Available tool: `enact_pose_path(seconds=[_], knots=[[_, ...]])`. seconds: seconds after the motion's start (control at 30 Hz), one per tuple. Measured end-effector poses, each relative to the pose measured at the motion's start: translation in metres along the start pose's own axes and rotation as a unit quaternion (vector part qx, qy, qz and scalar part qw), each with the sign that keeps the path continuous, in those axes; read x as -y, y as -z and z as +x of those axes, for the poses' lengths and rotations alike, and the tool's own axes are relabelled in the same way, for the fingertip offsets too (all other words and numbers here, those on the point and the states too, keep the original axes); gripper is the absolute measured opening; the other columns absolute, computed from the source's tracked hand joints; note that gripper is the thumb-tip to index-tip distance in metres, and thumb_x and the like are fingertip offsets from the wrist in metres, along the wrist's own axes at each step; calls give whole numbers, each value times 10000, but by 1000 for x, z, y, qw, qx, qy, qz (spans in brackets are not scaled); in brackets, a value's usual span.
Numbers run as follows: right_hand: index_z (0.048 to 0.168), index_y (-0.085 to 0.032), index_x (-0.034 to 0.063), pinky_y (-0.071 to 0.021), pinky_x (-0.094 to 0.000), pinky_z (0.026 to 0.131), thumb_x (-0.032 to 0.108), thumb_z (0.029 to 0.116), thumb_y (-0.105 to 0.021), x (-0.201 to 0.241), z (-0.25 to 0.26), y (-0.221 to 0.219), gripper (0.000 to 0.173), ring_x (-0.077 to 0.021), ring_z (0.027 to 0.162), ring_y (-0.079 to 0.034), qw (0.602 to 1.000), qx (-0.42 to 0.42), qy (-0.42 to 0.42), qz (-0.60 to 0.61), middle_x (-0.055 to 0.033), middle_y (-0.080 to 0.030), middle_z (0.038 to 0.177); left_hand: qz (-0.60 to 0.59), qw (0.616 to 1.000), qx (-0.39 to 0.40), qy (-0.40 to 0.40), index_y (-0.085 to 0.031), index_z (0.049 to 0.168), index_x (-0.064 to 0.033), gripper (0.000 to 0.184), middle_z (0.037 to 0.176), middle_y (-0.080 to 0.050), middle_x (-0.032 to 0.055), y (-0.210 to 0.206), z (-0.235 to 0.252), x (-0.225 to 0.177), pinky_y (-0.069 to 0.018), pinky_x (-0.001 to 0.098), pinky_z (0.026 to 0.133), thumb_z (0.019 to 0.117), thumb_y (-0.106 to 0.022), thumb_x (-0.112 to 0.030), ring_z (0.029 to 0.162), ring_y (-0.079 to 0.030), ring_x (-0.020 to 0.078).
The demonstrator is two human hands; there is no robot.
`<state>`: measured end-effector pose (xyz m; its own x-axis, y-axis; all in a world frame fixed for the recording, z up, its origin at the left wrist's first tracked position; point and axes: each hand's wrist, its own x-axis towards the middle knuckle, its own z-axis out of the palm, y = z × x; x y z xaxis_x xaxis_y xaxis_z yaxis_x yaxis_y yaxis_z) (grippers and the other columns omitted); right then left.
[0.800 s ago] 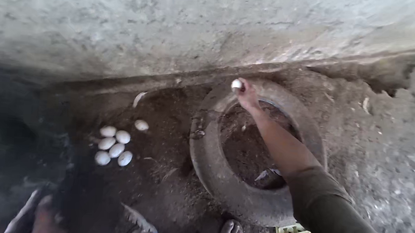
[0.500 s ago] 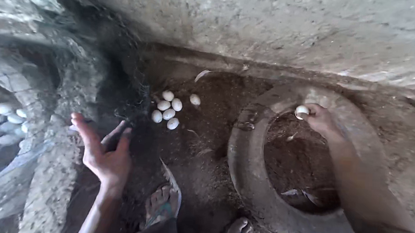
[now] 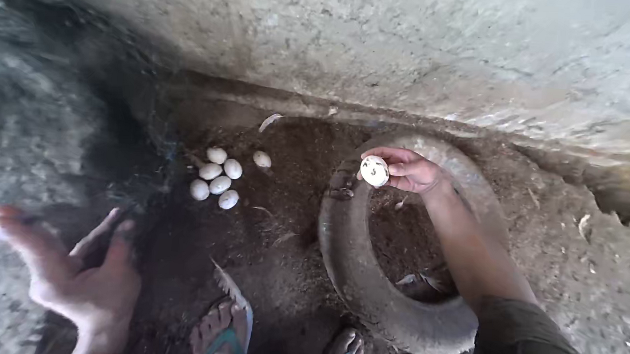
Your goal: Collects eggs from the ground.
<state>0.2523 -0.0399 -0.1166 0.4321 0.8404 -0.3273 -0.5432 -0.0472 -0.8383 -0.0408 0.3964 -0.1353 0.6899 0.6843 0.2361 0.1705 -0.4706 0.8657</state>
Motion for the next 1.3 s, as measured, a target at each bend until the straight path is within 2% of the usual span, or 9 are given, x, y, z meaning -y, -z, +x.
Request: enact_pose_path(seconds=[0.17,0.27,0.43,0.57,0.7,0.83,0.97,1.1,1.3], knots=[[1389,-564,75,-601,-335,908,221,911,-708,4,56,-35,520,-162,1032,-701,987,0,-55,-151,-80,-704,1182,-16,999,-9,-28,-136,1622,-31,922,1661,-236,177,7,1,5,-612,336,942,894,-699,35,1167,-679,153],[1379,-540,0,-591,-386,922,29,920,-662,6,90,-49,475,-205,1006,-699,940,-59,-80,-326,-156,-687,1154,-16,999,-16,-23,-158,1622,-40,907,1664,-239,169,11,3,11,-619,328,933,904,-710,12,1148,-691,151],[1374,-586,89,-572,-506,946,188,910,-788,-1,142,-87,515,-278,1042,-708,849,-114,-119,-501,-164,-699,1196,-26,1000,-7,-5,-146,1618,-17,929,1674,-207,173,11,7,16,-618,335,942,887,-716,36,1169,-684,166],[1401,-561,116,-542,-592,963,280,920,-778,-51,171,-126,553,-342,1086,-695,801,-29,-187,-568,-176,-701,1206,-48,998,3,-30,-133,1604,29,920,1662,-227,188,8,10,15,-623,343,937,883,-703,65,1146,-695,173],[1427,-532,99,-528,-605,946,210,933,-735,-94,162,-157,546,-395,1130,-651,775,52,-240,-582,-220,-654,1236,-54,996,0,-64,-131,1593,57,905,1661,-213,197,16,10,19,-620,370,955,899,-711,35,1194,-670,199],[1376,-588,138,-558,-577,900,231,916,-743,-95,116,-184,495,-377,1118,-647,736,93,-238,-628,-203,-623,1263,-22,1000,2,-8,-118,1605,23,909,1662,-230,156,24,5,24,-604,316,957,930,-721,-57,1174,-665,150],[1376,-596,102,-531,-551,987,113,918,-706,-107,70,-203,471,-445,1275,-541,669,181,-265,-671,-281,-522,1366,-13,1000,-9,9,-124,1578,89,897,1635,-281,209,17,3,20,-612,335,955,905,-713,19,1159,-685,197],[1376,-577,31,-483,-563,1046,71,939,-660,-136,52,-204,446,-482,1321,-484,685,177,-270,-654,-313,-506,1371,-40,999,5,-35,-101,1576,101,908,1651,-219,222,8,2,12,-613,337,956,910,-712,17,1187,-669,206],[1440,-526,103,-512,-553,1022,258,1003,-626,-178,81,-196,474,-407,1283,-564,791,45,-241,-560,-257,-503,1441,-55,997,16,-54,-93,1600,51,916,1685,-132,179,5,-4,1,-583,341,1019,920,-704,-8,1352,-549,210]])
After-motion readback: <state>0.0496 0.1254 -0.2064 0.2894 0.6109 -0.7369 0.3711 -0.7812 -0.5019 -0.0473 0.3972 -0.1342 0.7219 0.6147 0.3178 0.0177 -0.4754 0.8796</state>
